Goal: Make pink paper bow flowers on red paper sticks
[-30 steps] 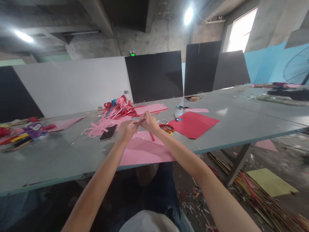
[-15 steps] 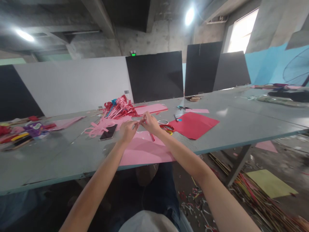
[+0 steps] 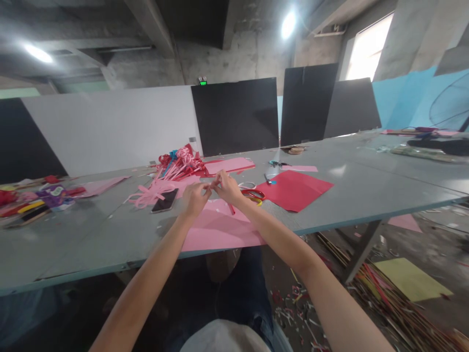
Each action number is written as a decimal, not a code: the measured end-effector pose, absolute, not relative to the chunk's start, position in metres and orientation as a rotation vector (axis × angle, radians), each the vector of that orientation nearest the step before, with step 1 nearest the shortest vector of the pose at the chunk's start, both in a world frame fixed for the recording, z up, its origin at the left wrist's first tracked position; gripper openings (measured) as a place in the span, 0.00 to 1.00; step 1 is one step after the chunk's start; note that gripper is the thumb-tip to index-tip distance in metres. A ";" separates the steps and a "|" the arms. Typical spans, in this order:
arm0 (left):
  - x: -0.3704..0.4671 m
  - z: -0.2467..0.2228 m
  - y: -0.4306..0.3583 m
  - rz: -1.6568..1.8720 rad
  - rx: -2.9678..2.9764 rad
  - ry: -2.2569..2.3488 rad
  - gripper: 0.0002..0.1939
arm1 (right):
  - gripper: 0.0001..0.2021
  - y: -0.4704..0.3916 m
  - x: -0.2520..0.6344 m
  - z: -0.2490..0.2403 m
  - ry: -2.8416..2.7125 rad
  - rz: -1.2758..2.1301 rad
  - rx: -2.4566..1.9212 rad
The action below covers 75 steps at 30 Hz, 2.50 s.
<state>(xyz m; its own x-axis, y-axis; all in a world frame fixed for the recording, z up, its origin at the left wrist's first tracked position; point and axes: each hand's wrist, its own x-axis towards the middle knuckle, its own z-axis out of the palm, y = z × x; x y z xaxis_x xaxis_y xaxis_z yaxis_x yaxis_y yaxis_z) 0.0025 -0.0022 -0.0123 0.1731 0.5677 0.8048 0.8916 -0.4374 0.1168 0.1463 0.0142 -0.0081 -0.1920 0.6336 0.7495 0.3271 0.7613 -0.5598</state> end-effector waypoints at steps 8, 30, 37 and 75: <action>0.001 -0.013 0.000 -1.175 -2.152 -1.356 0.06 | 0.11 0.021 0.151 -0.011 -1.838 0.392 -0.636; -0.002 -0.007 -0.007 -1.213 -2.160 -1.317 0.04 | 0.09 0.009 0.156 -0.002 -1.844 0.496 -0.645; -0.004 -0.007 -0.006 -1.191 -2.169 -1.289 0.01 | 0.10 0.012 0.155 -0.004 -1.819 0.482 -0.655; -0.003 -0.007 -0.004 -1.316 -2.015 -1.080 0.09 | 0.07 0.015 0.157 0.001 -1.933 -0.029 -0.674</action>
